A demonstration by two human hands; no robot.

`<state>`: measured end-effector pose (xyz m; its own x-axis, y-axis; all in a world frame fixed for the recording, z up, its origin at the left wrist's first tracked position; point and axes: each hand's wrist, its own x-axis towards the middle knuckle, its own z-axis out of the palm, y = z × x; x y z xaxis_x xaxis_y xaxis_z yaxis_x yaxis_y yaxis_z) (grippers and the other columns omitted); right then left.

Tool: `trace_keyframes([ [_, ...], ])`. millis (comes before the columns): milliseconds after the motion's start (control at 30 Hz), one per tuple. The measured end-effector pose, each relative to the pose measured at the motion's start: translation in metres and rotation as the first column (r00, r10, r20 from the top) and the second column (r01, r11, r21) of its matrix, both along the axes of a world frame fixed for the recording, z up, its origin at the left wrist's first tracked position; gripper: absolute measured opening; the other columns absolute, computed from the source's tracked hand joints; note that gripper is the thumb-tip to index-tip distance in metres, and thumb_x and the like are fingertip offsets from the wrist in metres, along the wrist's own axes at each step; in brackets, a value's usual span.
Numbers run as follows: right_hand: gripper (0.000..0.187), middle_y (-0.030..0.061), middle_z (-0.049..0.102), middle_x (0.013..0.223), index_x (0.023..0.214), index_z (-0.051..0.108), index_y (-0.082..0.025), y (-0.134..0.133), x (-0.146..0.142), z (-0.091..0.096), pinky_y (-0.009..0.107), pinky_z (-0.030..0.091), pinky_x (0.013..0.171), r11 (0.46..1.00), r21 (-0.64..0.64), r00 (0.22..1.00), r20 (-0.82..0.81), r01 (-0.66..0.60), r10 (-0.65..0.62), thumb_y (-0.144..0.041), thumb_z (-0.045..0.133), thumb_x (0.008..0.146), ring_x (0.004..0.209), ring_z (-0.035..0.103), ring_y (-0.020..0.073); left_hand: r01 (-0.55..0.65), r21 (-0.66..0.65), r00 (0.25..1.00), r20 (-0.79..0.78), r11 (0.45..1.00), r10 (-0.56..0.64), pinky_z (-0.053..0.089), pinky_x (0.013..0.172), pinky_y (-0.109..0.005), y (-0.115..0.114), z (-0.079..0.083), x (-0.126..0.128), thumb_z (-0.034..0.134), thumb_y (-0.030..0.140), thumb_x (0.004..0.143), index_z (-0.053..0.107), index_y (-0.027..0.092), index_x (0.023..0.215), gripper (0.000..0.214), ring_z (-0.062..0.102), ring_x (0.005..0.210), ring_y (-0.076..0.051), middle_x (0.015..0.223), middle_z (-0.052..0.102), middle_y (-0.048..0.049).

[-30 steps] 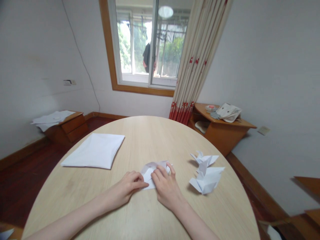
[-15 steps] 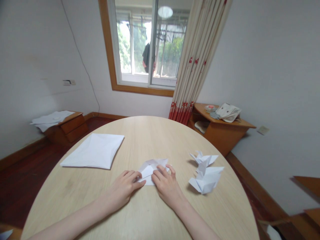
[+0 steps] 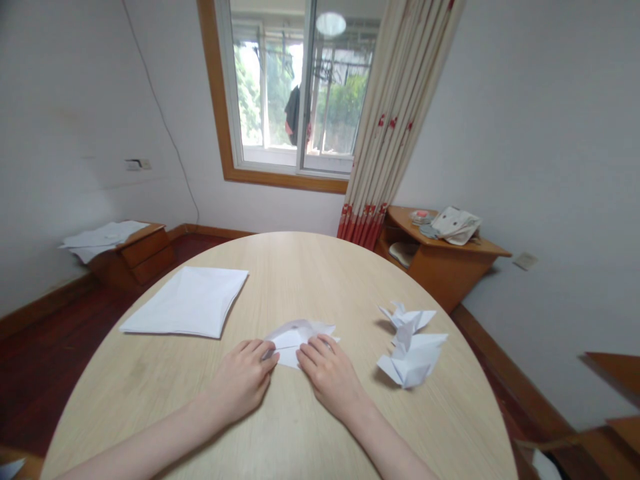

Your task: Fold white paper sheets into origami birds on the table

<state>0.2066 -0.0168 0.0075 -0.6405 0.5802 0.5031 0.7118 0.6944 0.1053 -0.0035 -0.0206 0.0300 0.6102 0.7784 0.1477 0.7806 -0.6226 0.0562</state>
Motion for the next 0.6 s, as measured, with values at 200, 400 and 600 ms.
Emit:
trace_keyframes([
  [200,0.025,0.0083,0.070,0.109,0.111,0.063,-0.016,-0.002,-0.001,-0.006,0.039,0.046,0.094,1.000,0.009,1.000,0.009,-0.004,0.004,-0.010,0.049,0.091,0.102,0.061,0.0214,0.056,-0.061,0.994,0.093,0.997,-0.050,0.050,0.088,-0.039,0.002,-0.010,-0.001,0.041,0.000,0.082,0.061,0.012,0.100,0.029,0.056,0.102,-0.027,0.107,0.059,-0.0140],
  [400,0.031,0.0080,0.070,0.113,0.114,0.064,-0.015,-0.004,0.001,-0.010,0.038,0.048,0.096,1.000,-0.024,1.000,0.002,0.016,-0.016,-0.006,0.050,0.087,0.107,0.062,0.0212,0.071,-0.077,0.997,0.044,0.995,-0.068,0.050,0.090,-0.037,0.002,-0.012,0.000,0.040,0.000,0.082,0.057,0.012,0.111,0.035,0.054,0.108,-0.026,0.113,0.058,-0.0139],
  [600,0.037,0.0086,0.067,0.120,0.120,0.062,-0.017,-0.007,0.001,-0.010,0.038,0.050,0.096,0.994,-0.103,0.999,0.011,0.033,-0.032,-0.006,0.051,0.086,0.114,0.059,0.0222,0.114,-0.067,0.993,0.052,0.991,-0.111,0.051,0.086,-0.041,-0.001,-0.012,0.003,0.041,0.003,0.084,0.049,0.012,0.126,0.044,0.052,0.112,-0.030,0.125,0.056,-0.0156],
])
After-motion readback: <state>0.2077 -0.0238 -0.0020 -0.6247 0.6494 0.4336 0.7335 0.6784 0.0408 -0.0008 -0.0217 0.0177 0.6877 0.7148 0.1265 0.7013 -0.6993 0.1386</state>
